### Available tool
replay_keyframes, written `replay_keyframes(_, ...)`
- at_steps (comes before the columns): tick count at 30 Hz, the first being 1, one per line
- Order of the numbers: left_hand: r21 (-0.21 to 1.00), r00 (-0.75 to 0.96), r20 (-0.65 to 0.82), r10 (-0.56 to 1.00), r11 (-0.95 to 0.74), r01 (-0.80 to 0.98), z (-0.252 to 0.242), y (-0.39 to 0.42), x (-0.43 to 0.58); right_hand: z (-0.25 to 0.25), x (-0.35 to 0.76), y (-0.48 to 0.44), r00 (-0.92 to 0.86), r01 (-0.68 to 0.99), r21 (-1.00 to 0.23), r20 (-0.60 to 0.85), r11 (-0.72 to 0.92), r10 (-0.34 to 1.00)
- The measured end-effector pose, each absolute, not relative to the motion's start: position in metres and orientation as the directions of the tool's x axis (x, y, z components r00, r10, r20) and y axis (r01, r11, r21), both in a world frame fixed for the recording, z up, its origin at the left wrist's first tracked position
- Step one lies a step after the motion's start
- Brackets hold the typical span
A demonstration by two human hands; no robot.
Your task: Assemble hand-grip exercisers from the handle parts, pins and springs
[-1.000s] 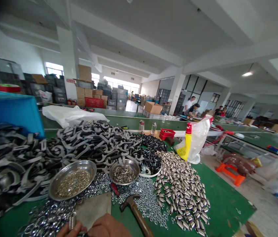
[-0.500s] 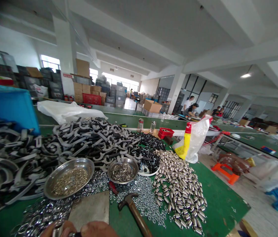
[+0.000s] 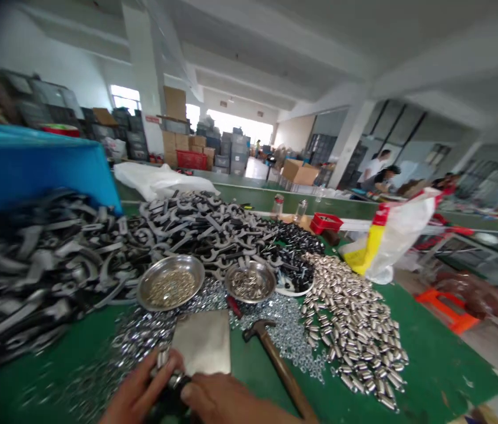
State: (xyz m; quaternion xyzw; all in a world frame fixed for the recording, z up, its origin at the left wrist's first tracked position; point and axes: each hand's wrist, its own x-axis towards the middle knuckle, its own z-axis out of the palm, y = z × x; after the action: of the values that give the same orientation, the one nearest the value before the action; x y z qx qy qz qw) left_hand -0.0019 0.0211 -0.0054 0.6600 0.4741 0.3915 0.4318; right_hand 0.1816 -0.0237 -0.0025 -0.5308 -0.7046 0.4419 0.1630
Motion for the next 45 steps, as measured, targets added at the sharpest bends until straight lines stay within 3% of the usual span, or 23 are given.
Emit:
replay_keyframes(2,0.947,0.253,0.087,0.964,-0.159,0.279,-0.008,0.019,-0.007,0.007,0.180,-0.026,-0.286,0.777,-0.609,-0.122,0.156,0.950)
replay_keyframes(4,0.953,0.279,0.076,0.957,-0.152,0.262,-0.008,0.018,-0.011,0.010,0.175,-0.026,-0.279,0.741,-0.649,-0.068,0.170,0.958)
replay_keyframes(7,0.960,0.328,0.070,0.942,-0.153,0.234,-0.005,0.014,-0.016,0.004,0.165,-0.031,-0.461,0.362,-0.920,-0.319,-0.152,0.828)
replay_keyframes(9,0.956,0.373,0.073,0.925,-0.172,0.239,-0.002,0.010,-0.019,0.001,0.159,-0.037,-0.613,0.168,-0.899,-0.417,-0.405,0.671)
replay_keyframes(10,0.953,0.383,0.071,0.921,-0.176,0.247,-0.001,0.008,-0.020,-0.001,0.158,-0.039,-0.629,0.137,-0.889,-0.419,-0.437,0.655)
replay_keyframes(12,0.953,0.365,0.049,0.930,-0.153,0.262,-0.003,0.005,-0.021,-0.002,0.159,-0.038,-0.548,0.199,-0.930,-0.368,-0.310,0.752)
replay_keyframes(14,0.960,0.313,0.004,0.950,-0.090,0.264,-0.008,0.004,-0.017,-0.003,0.164,-0.033,-0.449,0.396,-0.917,-0.228,-0.036,0.864)
replay_keyframes(17,0.964,0.211,-0.036,0.977,-0.022,0.264,-0.014,0.004,-0.009,-0.008,0.171,-0.024,-0.434,0.647,-0.710,-0.041,0.279,0.900)
replay_keyframes(19,0.963,0.166,-0.011,0.986,-0.034,0.269,-0.012,0.003,-0.004,-0.011,0.171,-0.022,-0.403,0.685,-0.663,-0.001,0.301,0.915)
replay_keyframes(21,0.951,0.181,0.056,0.982,-0.107,0.290,-0.008,0.003,-0.003,-0.014,0.164,-0.027,-0.354,0.586,-0.783,-0.014,0.210,0.935)
replay_keyframes(23,0.918,0.247,0.164,0.955,-0.239,0.315,-0.003,0.003,-0.006,-0.014,0.155,-0.035,-0.355,0.314,-0.949,-0.124,-0.007,0.927)
replay_keyframes(25,0.877,0.318,0.264,0.910,-0.364,0.313,0.000,0.003,-0.011,-0.013,0.146,-0.043,-0.421,0.009,-0.963,-0.247,-0.269,0.873)
replay_keyframes(27,0.877,0.332,0.284,0.900,-0.383,0.289,-0.001,0.004,-0.013,-0.010,0.142,-0.045,-0.478,-0.125,-0.912,-0.290,-0.391,0.829)
replay_keyframes(29,0.922,0.275,0.198,0.941,-0.274,0.275,-0.003,0.004,-0.013,-0.009,0.146,-0.040,-0.453,-0.052,-0.948,-0.258,-0.315,0.853)
replay_keyframes(31,0.957,0.203,0.075,0.976,-0.128,0.261,-0.006,0.004,-0.010,-0.010,0.155,-0.031,-0.408,0.217,-0.972,-0.172,-0.088,0.897)
replay_keyframes(32,0.966,0.185,0.014,0.983,-0.061,0.252,-0.007,0.004,-0.008,-0.012,0.161,-0.026,-0.405,0.377,-0.924,-0.103,0.063,0.909)
replay_keyframes(34,0.973,0.186,-0.094,0.978,0.051,0.227,-0.009,0.005,-0.005,-0.015,0.171,-0.016,-0.472,0.611,-0.709,0.030,0.351,0.881)
replay_keyframes(36,0.969,0.184,-0.156,0.970,0.115,0.218,-0.010,0.004,-0.004,-0.018,0.178,-0.008,-0.567,0.678,-0.511,0.093,0.528,0.819)
replay_keyframes(38,0.967,0.149,-0.132,0.980,0.094,0.238,-0.012,0.003,-0.003,-0.019,0.178,-0.005,-0.589,0.683,-0.467,0.103,0.562,0.802)
replay_keyframes(40,0.957,0.099,-0.040,0.994,0.010,0.288,-0.013,0.002,-0.003,-0.018,0.171,-0.008,-0.518,0.647,-0.617,0.076,0.448,0.852)
replay_keyframes(42,0.933,0.103,0.053,0.993,-0.085,0.350,-0.013,0.001,-0.004,-0.016,0.159,-0.015,-0.417,0.447,-0.884,-0.071,0.136,0.906)
replay_keyframes(43,0.912,0.136,0.105,0.985,-0.150,0.381,-0.012,0.002,-0.006,-0.015,0.152,-0.020,-0.396,0.304,-0.952,-0.170,-0.046,0.902)
replay_keyframes(45,0.858,0.263,0.199,0.944,-0.297,0.419,-0.010,0.004,-0.011,-0.013,0.142,-0.029,-0.444,0.059,-0.938,-0.331,-0.342,0.833)
